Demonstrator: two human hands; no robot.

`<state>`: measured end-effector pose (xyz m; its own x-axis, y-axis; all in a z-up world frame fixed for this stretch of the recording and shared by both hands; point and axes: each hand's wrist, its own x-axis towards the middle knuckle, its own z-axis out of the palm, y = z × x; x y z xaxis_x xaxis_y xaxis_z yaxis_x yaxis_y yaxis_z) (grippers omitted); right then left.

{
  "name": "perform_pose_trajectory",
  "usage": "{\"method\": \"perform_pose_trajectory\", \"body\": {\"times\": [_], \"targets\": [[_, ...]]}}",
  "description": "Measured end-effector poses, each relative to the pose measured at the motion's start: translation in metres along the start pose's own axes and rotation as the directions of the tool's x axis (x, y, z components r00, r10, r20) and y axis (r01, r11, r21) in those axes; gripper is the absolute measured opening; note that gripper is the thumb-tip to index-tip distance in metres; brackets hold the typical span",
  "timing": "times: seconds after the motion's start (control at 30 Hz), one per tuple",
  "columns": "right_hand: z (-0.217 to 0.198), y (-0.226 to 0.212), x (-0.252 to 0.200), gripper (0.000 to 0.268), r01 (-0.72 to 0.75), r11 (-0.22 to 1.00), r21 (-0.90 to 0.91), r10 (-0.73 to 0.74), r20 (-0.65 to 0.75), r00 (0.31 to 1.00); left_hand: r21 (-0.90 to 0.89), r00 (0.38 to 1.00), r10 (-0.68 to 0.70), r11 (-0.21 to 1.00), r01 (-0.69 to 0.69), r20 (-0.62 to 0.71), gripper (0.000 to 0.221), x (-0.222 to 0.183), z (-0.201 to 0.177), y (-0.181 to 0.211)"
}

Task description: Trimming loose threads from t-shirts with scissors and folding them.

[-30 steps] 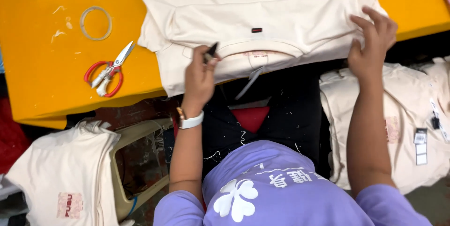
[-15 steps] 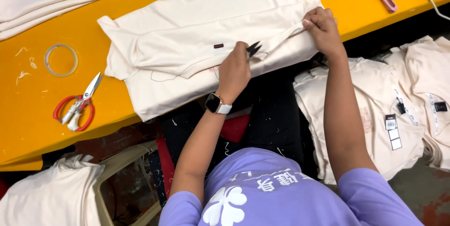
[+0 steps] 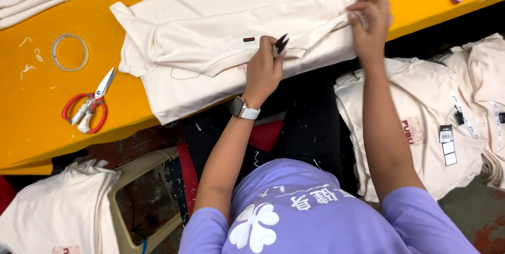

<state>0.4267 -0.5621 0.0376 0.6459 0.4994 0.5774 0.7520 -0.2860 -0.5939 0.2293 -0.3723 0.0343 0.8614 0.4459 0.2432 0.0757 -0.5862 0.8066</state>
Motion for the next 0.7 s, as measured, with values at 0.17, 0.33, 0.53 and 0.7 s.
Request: {"method": "perform_pose_trajectory", "body": {"times": [0.17, 0.33, 0.53, 0.7], "targets": [[0.035, -0.08, -0.048, 0.018, 0.221, 0.972, 0.074, -0.194, -0.268, 0.944, -0.398, 0.982, -0.045, 0.917, -0.032, -0.181, 0.02, -0.007, -0.046, 0.002], [0.065, -0.104, -0.05, 0.033, 0.068, 0.969, -0.236, -0.042, 0.112, 0.993, 0.168, 0.992, 0.018, 0.986, 0.003, -0.122, 0.048, -0.021, -0.099, -0.026], [0.092, -0.087, -0.005, 0.047, 0.194, 0.979, 0.055, -0.185, -0.137, 0.973, 0.51, 0.94, 0.159, 0.86, 0.018, -0.301, 0.05, -0.021, -0.109, -0.06], [0.077, -0.086, 0.013, 0.021, 0.192, 0.981, 0.036, -0.161, -0.41, 0.898, 0.263, 0.805, 0.034, 0.952, 0.154, -0.592, 0.038, -0.034, -0.126, -0.062]]}}
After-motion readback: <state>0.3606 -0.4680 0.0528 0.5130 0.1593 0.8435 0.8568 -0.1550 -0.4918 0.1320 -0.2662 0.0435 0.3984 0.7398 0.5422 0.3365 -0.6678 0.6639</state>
